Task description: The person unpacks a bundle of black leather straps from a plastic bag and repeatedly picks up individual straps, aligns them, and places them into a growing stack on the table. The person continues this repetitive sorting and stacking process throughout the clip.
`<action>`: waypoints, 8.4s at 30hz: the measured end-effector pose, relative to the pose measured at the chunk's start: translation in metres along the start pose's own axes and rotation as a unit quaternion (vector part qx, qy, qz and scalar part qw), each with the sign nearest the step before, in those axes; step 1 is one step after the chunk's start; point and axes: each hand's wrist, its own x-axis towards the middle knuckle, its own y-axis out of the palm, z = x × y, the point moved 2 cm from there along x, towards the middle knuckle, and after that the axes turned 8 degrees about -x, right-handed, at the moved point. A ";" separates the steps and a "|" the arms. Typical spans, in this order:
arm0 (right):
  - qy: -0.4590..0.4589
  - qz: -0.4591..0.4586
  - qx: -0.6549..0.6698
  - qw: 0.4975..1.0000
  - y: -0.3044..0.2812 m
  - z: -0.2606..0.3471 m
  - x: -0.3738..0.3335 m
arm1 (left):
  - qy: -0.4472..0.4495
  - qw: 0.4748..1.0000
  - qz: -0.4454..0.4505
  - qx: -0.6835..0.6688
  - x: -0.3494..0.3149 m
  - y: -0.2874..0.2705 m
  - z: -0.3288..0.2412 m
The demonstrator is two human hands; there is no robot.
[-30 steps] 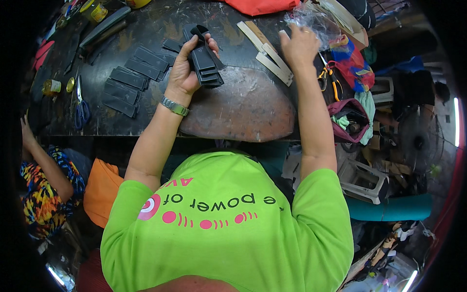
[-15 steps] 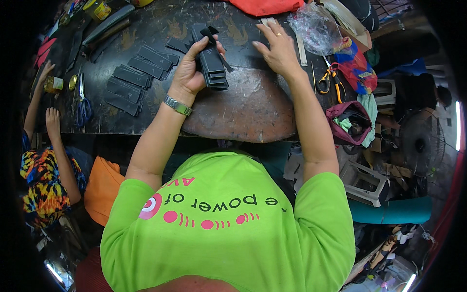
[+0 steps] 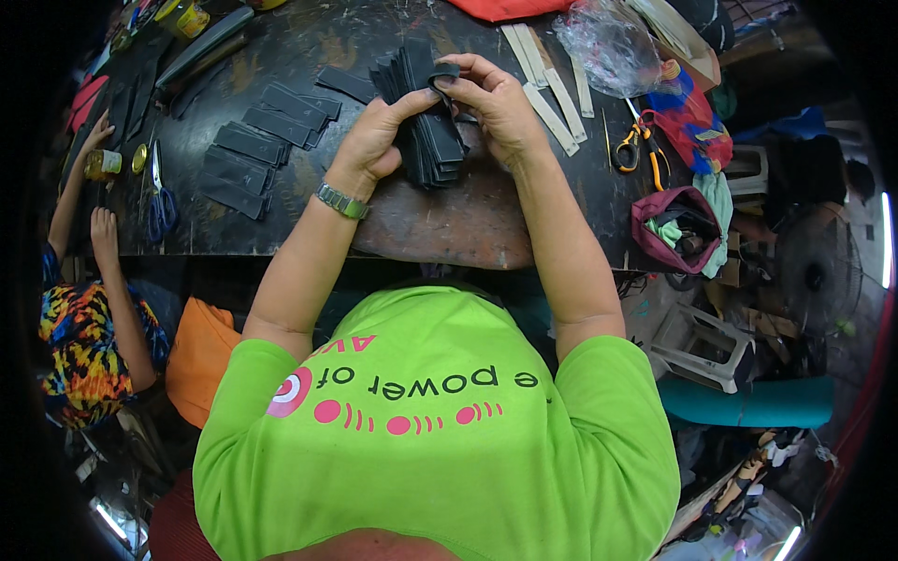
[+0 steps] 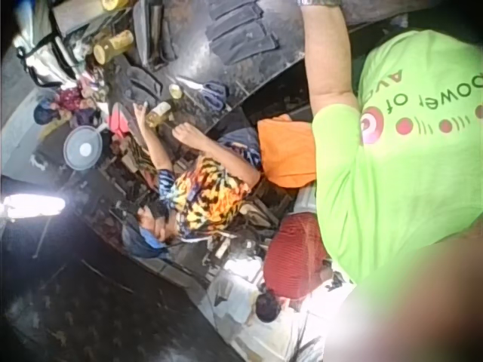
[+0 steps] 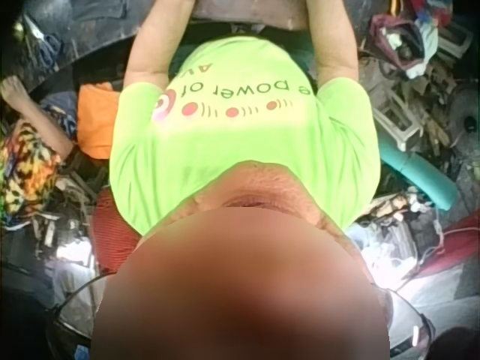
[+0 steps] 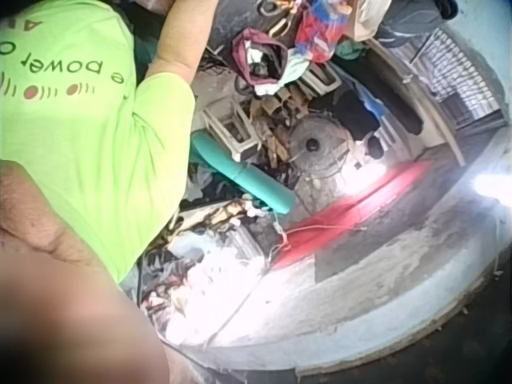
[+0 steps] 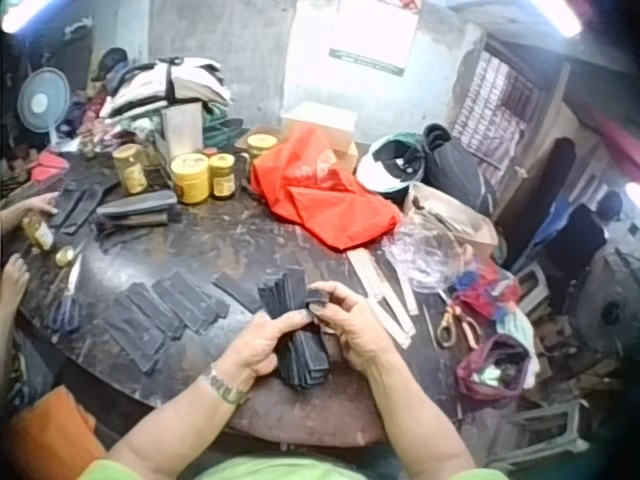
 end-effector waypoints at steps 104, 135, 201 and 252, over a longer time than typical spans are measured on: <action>-0.105 -0.149 -0.244 0.953 0.002 -0.001 0.041 | 0.030 0.998 -0.062 -0.013 0.054 -0.020 -0.033; -0.155 -0.231 -0.631 0.725 -0.006 -0.017 0.041 | 0.071 0.989 -0.103 -0.076 0.054 -0.049 -0.080; 0.038 -0.198 -0.556 0.806 -0.054 -0.009 0.046 | 0.016 0.997 -0.072 -0.017 0.052 -0.029 -0.051; 0.141 0.149 -0.111 0.972 0.032 0.003 0.022 | 0.102 0.979 -0.044 -0.173 0.050 -0.063 -0.112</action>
